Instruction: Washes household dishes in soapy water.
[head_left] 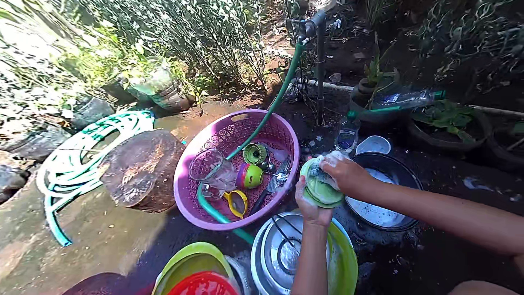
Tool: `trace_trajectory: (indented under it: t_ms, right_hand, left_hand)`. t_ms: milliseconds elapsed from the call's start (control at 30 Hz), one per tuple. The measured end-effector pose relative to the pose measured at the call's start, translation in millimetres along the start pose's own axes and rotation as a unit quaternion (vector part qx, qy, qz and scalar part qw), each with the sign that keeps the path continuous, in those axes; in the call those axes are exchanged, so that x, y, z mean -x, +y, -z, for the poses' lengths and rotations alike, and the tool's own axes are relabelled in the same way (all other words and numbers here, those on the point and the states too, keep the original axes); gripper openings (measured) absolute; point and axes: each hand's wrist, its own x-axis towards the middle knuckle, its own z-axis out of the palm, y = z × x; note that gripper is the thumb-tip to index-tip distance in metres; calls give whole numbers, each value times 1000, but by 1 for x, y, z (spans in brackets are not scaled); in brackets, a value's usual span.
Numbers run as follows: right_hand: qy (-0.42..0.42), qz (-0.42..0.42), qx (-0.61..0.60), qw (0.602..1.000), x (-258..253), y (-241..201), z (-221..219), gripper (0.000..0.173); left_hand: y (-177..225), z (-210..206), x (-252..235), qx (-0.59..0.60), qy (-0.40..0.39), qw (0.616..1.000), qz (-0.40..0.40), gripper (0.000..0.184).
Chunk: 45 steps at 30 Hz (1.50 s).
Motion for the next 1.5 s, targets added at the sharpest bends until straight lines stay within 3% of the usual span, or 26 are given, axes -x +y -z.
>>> trace_trajectory:
  t_ms: [100,200,267,300,367,467,533,600,667,767,867,933,967,1033,1100,1167,1200,1267,1333,1400,1433,1500]
  right_hand:
    - [-146,-51,-32,987,5,-9,11,27]
    - [-187,-30,-197,962,3,-2,12,23]
    - [-113,-57,-311,942,0,6,16,22]
    - [-51,-64,-350,933,-2,9,18,20]
    - [61,-64,-369,925,-7,14,28,14]
    - [98,12,-278,955,-9,13,32,17]
    - [93,128,-174,972,-5,0,12,26]
    - [155,214,-47,963,-5,-9,-4,27]
    - [205,192,-32,959,-9,-4,-5,25]
    - [214,41,-184,958,-14,19,2,21]
    - [167,-122,-381,901,-8,22,2,27]
    - [162,-164,-451,862,-3,9,0,31]
    - [167,-165,-449,862,-2,6,-2,30]
    - [186,-136,-367,901,-5,13,-4,26]
    - [197,-76,-247,946,-5,26,0,28]
    - [171,13,-132,976,-5,33,8,25]
    - [133,38,-123,983,-5,31,11,25]
    - [81,11,-219,972,-10,27,21,20]
    - [85,-47,-380,920,-21,35,33,16]
    - [89,-59,-494,863,-30,47,38,17]
    - [83,-48,-509,856,-32,48,35,17]
    - [94,-47,-451,886,-28,36,23,21]
  left_hand:
    - [7,-3,-4,-29,37,998,-29,47]
    - [3,7,0,-37,38,999,-8,49]
    - [2,15,6,-23,25,999,17,37]
    - [4,16,9,-40,28,998,37,44]
    - [7,9,14,-155,32,986,59,45]
    - [-1,-9,14,-412,30,911,-3,46]
    - [-16,-7,20,-514,49,844,-149,39]
    - [-26,0,29,-583,70,760,-280,43]
    - [-29,2,23,-625,92,664,-399,34]
    - [-20,-3,20,-621,107,604,-488,20]
    - [-15,-5,18,-589,154,615,-501,19]
    - [-24,-4,14,-548,209,660,-470,21]
    - [-29,-5,13,-521,232,687,-450,23]
    - [-35,-6,15,-493,228,752,-374,28]
    - [-25,-8,17,-543,172,779,-262,27]
    - [-9,-14,13,-632,66,754,-165,26]
    - [-4,-18,11,-660,21,737,-148,34]
    - [-4,-21,7,-662,0,730,-170,40]
    - [-6,-20,2,-577,36,800,-163,38]
    - [-3,-23,0,-450,82,885,-89,39]
    - [-3,-23,-1,-400,102,908,-64,40]
    - [-6,-20,-2,-332,155,930,-39,40]
